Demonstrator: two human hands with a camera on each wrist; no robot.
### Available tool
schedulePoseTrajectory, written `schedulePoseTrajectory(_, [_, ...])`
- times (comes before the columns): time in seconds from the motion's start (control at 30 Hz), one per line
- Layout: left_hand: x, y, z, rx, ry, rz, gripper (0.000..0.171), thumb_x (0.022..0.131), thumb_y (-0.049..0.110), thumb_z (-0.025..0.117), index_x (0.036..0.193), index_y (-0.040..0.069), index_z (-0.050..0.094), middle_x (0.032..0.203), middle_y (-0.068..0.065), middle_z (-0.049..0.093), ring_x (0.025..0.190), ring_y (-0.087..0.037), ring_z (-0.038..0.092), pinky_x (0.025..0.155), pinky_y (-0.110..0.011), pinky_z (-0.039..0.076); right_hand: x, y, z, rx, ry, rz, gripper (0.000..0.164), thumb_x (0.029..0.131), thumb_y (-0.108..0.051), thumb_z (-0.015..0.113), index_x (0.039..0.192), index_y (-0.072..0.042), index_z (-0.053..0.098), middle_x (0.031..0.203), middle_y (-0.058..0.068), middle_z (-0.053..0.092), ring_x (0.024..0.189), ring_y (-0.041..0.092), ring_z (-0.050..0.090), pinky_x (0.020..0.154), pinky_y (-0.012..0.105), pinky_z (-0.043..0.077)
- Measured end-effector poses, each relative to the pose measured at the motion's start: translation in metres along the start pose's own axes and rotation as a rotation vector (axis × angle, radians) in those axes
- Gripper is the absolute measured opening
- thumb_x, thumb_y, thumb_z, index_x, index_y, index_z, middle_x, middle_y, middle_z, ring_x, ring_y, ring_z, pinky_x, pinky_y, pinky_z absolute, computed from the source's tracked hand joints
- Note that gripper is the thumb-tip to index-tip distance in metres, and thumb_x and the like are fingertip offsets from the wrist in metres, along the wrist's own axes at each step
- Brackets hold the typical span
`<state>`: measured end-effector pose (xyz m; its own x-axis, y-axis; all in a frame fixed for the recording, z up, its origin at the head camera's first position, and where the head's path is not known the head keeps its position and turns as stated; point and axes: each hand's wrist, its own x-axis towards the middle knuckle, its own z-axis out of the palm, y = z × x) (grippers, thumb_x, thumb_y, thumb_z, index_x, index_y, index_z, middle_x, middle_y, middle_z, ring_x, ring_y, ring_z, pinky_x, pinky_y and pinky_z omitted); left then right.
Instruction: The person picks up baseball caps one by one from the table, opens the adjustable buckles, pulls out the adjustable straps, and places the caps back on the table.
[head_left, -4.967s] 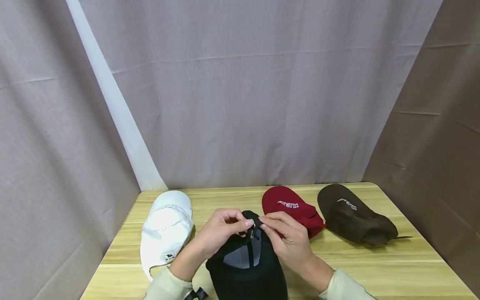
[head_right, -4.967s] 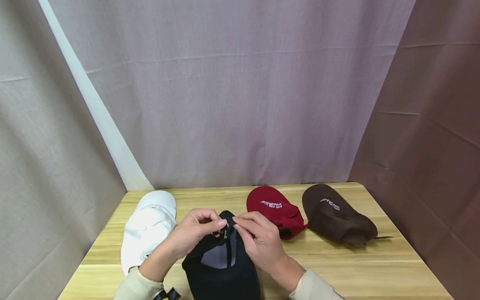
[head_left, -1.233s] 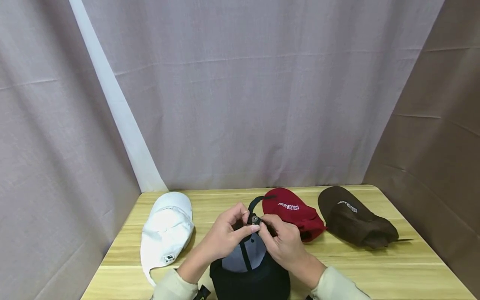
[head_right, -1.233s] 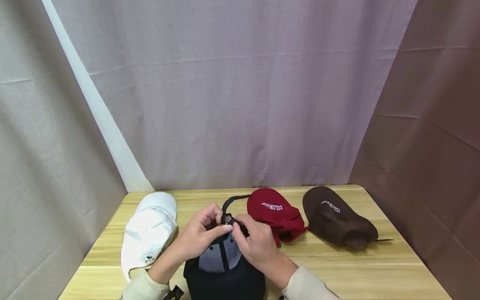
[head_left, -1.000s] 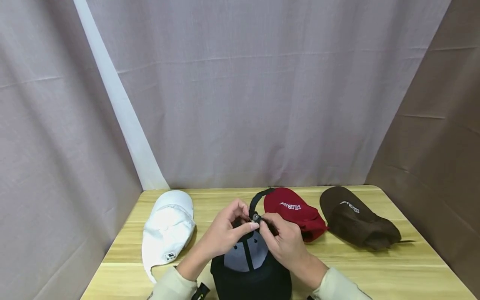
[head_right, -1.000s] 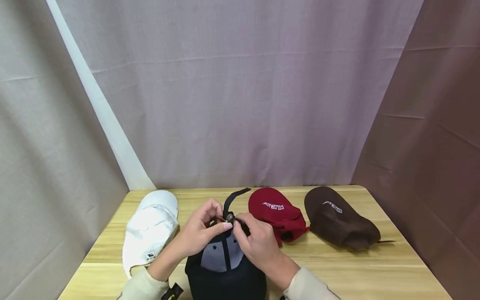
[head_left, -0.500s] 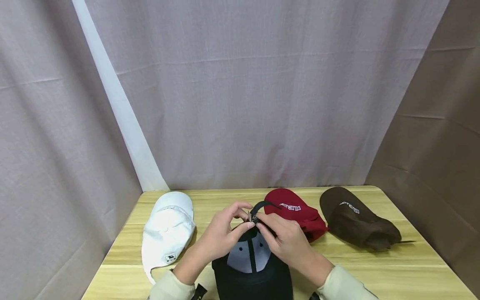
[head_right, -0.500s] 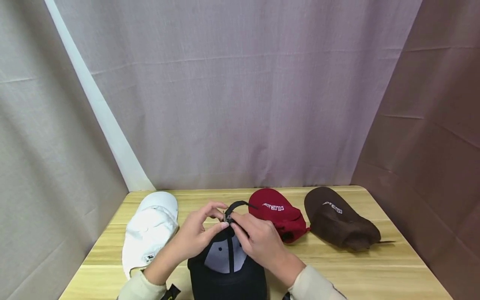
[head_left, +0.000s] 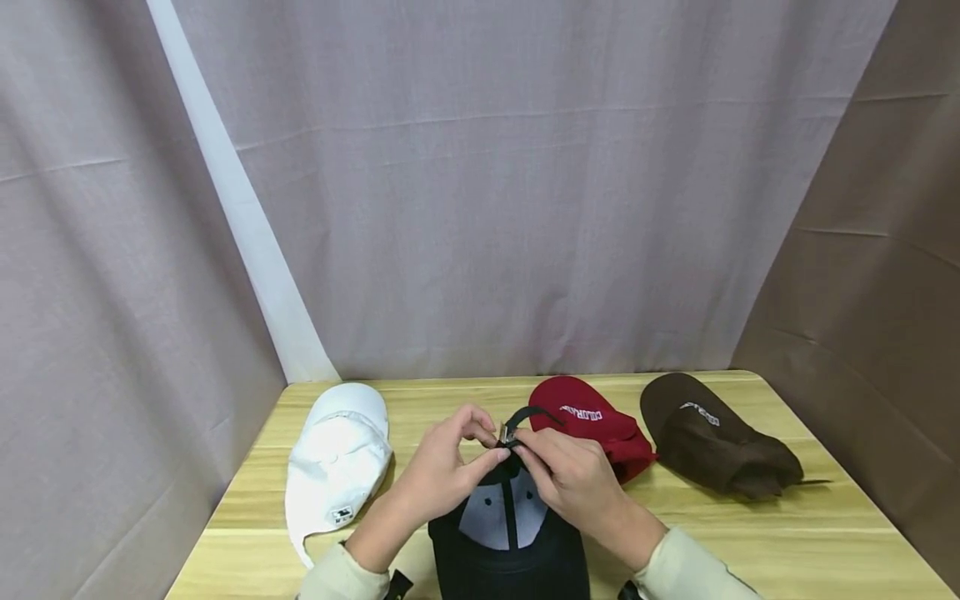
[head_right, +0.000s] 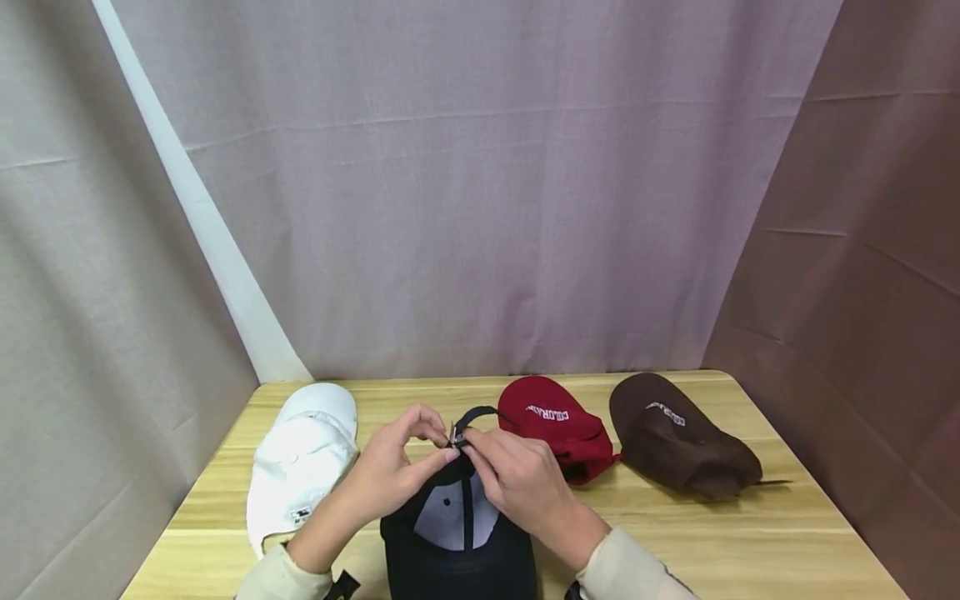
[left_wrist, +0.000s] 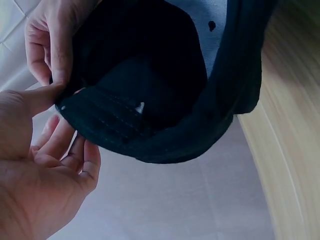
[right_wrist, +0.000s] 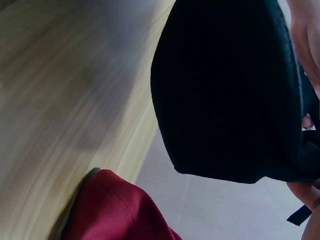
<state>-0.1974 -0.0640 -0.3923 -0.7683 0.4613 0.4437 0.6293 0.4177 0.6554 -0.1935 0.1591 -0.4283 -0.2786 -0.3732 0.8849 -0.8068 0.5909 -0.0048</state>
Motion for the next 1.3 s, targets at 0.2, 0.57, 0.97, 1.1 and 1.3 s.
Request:
schedulePoseTrajectory(0.2, [0.0002, -0.0004, 0.0029, 0.019, 0.055, 0.046, 0.015, 0.096, 0.016, 0.079, 0.103, 0.017, 0.066, 0.094, 0.003, 0.078, 0.094, -0.013, 0.075, 0.09, -0.037, 0.06, 0.0029, -0.0019, 0.0022, -0.008, 0.045, -0.018, 0.025, 0.11, -0.024, 0.061, 0.107, -0.007, 0.078, 0.083, 0.0, 0.076, 0.062, 0.005, 0.062, 0.057, 0.022, 0.056])
schedulePoseTrajectory(0.57, [-0.0008, -0.0031, 0.0039, -0.008, 0.054, 0.068, 0.01, 0.097, 0.015, 0.078, 0.1, 0.016, 0.069, 0.094, 0.003, 0.077, 0.094, -0.012, 0.072, 0.089, -0.034, 0.06, 0.0028, -0.0034, 0.0029, -0.002, 0.058, -0.008, 0.024, 0.109, -0.024, 0.063, 0.107, -0.006, 0.078, 0.082, 0.001, 0.076, 0.061, 0.006, 0.062, 0.057, 0.022, 0.057])
schedulePoseTrajectory(0.97, [-0.0026, -0.0073, 0.0035, -0.014, 0.065, 0.105, 0.011, 0.096, 0.013, 0.079, 0.095, 0.017, 0.069, 0.093, 0.003, 0.078, 0.088, -0.007, 0.07, 0.084, -0.03, 0.059, 0.0011, -0.0055, 0.0058, 0.003, 0.062, -0.003, 0.022, 0.108, -0.024, 0.064, 0.105, -0.007, 0.078, 0.077, -0.001, 0.073, 0.057, 0.004, 0.057, 0.054, 0.018, 0.053])
schedulePoseTrajectory(1.1, [-0.0025, -0.0073, 0.0028, -0.002, 0.061, 0.1, 0.011, 0.097, 0.014, 0.079, 0.095, 0.017, 0.069, 0.092, 0.003, 0.078, 0.088, -0.007, 0.07, 0.084, -0.03, 0.059, 0.0001, -0.0063, 0.0061, 0.007, 0.053, 0.019, 0.021, 0.107, -0.024, 0.065, 0.105, -0.007, 0.078, 0.079, 0.0, 0.075, 0.057, 0.004, 0.06, 0.056, 0.019, 0.056])
schedulePoseTrajectory(1.3, [-0.0025, -0.0065, 0.0017, 0.012, 0.058, 0.084, 0.012, 0.096, 0.014, 0.079, 0.093, 0.018, 0.069, 0.091, 0.003, 0.077, 0.087, -0.007, 0.069, 0.083, -0.029, 0.058, -0.0005, -0.0083, 0.0069, 0.004, 0.05, 0.05, 0.022, 0.108, -0.024, 0.064, 0.105, -0.006, 0.077, 0.08, 0.001, 0.075, 0.058, 0.005, 0.061, 0.058, 0.02, 0.057])
